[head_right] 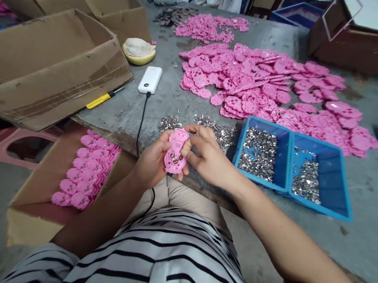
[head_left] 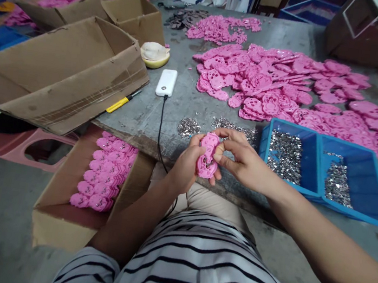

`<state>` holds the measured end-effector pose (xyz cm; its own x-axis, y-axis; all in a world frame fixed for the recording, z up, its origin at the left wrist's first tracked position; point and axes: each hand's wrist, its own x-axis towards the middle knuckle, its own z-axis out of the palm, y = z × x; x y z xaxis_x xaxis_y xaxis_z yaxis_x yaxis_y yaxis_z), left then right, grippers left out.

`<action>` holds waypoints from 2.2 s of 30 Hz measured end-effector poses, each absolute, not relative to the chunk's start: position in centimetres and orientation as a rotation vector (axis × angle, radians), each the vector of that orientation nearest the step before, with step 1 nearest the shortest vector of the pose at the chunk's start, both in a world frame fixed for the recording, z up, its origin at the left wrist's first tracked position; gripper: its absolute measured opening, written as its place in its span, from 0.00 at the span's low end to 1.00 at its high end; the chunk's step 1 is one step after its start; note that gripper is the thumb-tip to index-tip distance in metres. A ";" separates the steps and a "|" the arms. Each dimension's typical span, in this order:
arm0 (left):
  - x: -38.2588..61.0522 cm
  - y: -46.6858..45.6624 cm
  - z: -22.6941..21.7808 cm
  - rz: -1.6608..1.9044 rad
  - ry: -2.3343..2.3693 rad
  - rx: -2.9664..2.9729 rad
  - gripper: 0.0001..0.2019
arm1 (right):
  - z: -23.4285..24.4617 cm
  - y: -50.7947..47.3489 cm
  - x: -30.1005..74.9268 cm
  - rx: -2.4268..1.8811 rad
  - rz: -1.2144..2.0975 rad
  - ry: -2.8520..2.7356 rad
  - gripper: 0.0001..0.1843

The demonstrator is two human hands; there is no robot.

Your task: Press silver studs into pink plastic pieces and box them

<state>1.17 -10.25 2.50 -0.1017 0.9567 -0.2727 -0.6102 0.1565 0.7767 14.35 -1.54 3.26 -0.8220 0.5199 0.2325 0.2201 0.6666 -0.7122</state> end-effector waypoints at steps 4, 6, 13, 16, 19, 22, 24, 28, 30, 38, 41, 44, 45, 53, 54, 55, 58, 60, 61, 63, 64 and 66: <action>1.3 -10.2 2.4 1.407 0.964 0.499 0.19 | 3.5 -1.6 14.3 -0.557 0.914 -2.506 0.08; 1.4 -10.1 2.3 1.406 0.984 0.511 0.20 | 3.7 -1.6 14.3 -0.552 0.882 -2.520 0.08; 1.5 -10.0 2.2 1.404 1.007 0.533 0.20 | 3.7 -1.7 14.3 -0.551 0.821 -2.542 0.08; 1.5 -9.9 2.2 1.402 1.001 0.532 0.20 | 3.5 -1.5 14.3 -0.547 0.837 -2.552 0.08; 1.6 -9.9 2.1 1.404 1.001 0.532 0.19 | 3.4 -1.4 14.2 -0.551 0.862 -2.550 0.08; 1.6 -9.8 2.0 1.395 1.011 0.543 0.18 | 3.3 -1.4 14.1 -0.574 0.869 -2.518 0.08; 1.6 -9.9 2.0 1.390 1.014 0.553 0.19 | 3.1 -1.5 14.1 -0.602 0.892 -2.475 0.08; 1.4 -10.0 1.9 1.367 1.001 0.605 0.23 | 2.8 -1.8 14.1 -0.658 1.040 -2.340 0.07; 1.3 -10.1 1.9 1.361 1.001 0.632 0.24 | 2.6 -2.0 14.1 -0.677 1.096 -2.277 0.07; 1.2 -10.3 1.5 1.373 1.032 0.678 0.22 | 2.1 -2.8 14.0 -0.697 1.124 -2.176 0.08; 1.2 -10.2 1.3 1.388 1.042 0.696 0.22 | 2.1 -3.1 13.9 -0.689 1.154 -2.131 0.08; 1.2 -10.2 1.2 1.428 1.056 0.711 0.22 | 2.0 -3.3 13.7 -0.717 1.190 -2.005 0.08; 1.2 -10.2 1.2 1.438 1.058 0.715 0.22 | 2.0 -3.3 13.7 -0.738 1.199 -1.952 0.08; 1.0 -10.2 1.3 1.495 1.069 0.657 0.22 | -0.1 -2.9 13.6 -0.819 1.120 -1.731 0.06; 1.0 -10.2 1.3 1.498 1.062 0.645 0.22 | -0.5 -2.9 13.8 -0.832 1.109 -1.740 0.06; 0.9 -10.3 1.3 1.501 1.051 0.635 0.22 | -1.0 -2.9 13.9 -0.849 1.098 -1.753 0.06; -0.2 -10.7 1.4 1.532 1.032 0.612 0.22 | -2.3 -2.6 14.4 -0.922 1.095 -1.791 0.05; -1.8 -11.5 1.5 1.599 1.041 0.599 0.22 | -3.1 -2.4 14.7 -0.978 1.101 -1.789 0.06; -2.8 -12.2 1.4 1.656 1.054 0.592 0.22 | -3.4 -2.3 14.8 -1.024 1.116 -1.783 0.07; -5.4 -13.8 1.1 1.811 1.116 0.556 0.22 | -3.9 -2.3 15.0 -1.136 1.148 -1.780 0.08; -7.0 -14.7 0.6 1.902 1.164 0.518 0.22 | -4.0 -2.3 15.1 -1.184 1.156 -1.779 0.09; -10.4 -16.6 -0.8 2.046 1.321 0.364 0.19 | -4.0 -2.5 15.2 -1.257 1.146 -1.804 0.10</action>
<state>-10.37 -16.64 -0.81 -0.7393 0.6629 -0.1182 -0.3807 -0.2667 0.8854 15.22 -2.49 -3.99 -0.3290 0.9439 0.0280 0.3756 0.1580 -0.9132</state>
